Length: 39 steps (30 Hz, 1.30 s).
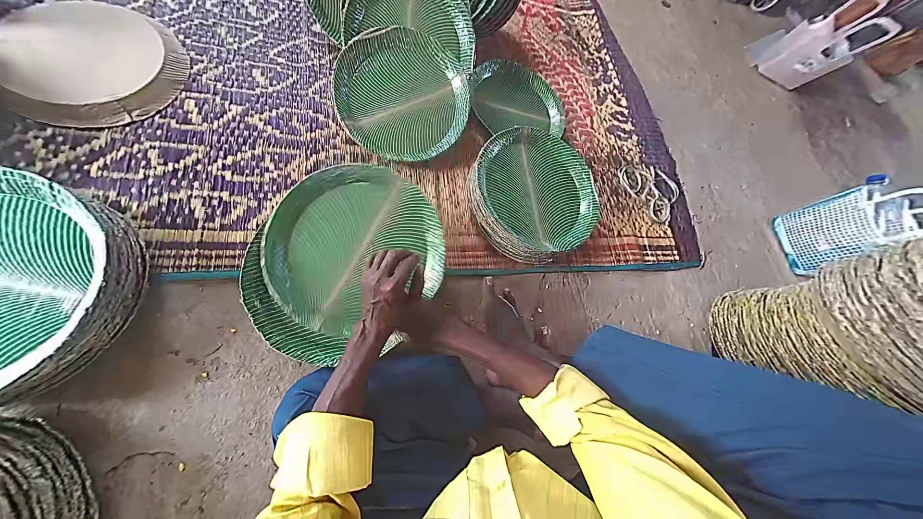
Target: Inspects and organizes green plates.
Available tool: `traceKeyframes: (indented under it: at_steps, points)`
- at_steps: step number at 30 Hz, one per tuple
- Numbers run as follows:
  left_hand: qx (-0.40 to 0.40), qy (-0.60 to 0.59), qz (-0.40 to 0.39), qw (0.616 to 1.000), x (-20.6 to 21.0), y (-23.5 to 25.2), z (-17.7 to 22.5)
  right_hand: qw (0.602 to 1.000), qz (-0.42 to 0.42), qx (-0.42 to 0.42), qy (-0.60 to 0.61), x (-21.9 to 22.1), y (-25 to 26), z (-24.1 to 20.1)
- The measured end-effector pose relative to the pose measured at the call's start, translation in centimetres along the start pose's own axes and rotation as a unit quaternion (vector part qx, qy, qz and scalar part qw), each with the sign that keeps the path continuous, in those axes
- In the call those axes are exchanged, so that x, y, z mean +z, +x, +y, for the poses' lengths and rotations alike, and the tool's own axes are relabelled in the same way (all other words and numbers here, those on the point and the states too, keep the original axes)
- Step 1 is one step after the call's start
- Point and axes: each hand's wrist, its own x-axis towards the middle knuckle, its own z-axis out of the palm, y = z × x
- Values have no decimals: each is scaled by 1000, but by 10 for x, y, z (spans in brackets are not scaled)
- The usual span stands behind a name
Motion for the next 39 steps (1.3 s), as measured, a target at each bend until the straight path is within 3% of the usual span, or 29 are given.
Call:
traceKeyframes:
  at_steps: [2, 4, 6, 7, 9, 11, 13, 18, 25, 31, 39]
  points:
    - [-119, 35, -146, 982, 0, -3, -11, 997, -24, -61, -40, 14, -4, 3]
    - [-229, 70, -280, 929, 2, 2, -20, 995, -4, -90, -39, 1, -7, 10]
    - [-250, 76, -322, 910, 6, 5, -23, 997, -16, -64, -30, -29, -11, 25]
    - [-239, 78, -326, 911, 8, 5, -24, 998, 15, -44, -32, -44, -14, 37]
    - [-225, 86, -342, 908, 12, 2, -23, 981, 187, -32, -41, -66, -21, 78]
    - [-224, 86, -351, 905, 15, 2, -21, 948, 310, 62, -35, -96, -36, 101]
    - [-224, 79, -337, 911, 16, 3, -22, 916, 367, 158, -39, -120, -40, 125]
    - [-213, 47, -301, 928, 22, 6, -27, 903, 316, 291, 10, -127, -34, 173]
    - [-214, 46, -315, 924, 27, 12, -23, 896, 317, 310, 33, -134, -20, 187]
    - [-207, 59, -309, 926, 27, 10, -20, 907, 309, 286, 11, -130, -33, 169]
    - [-201, 71, -337, 917, 25, 10, -19, 915, 267, 288, -91, -137, -37, 159]
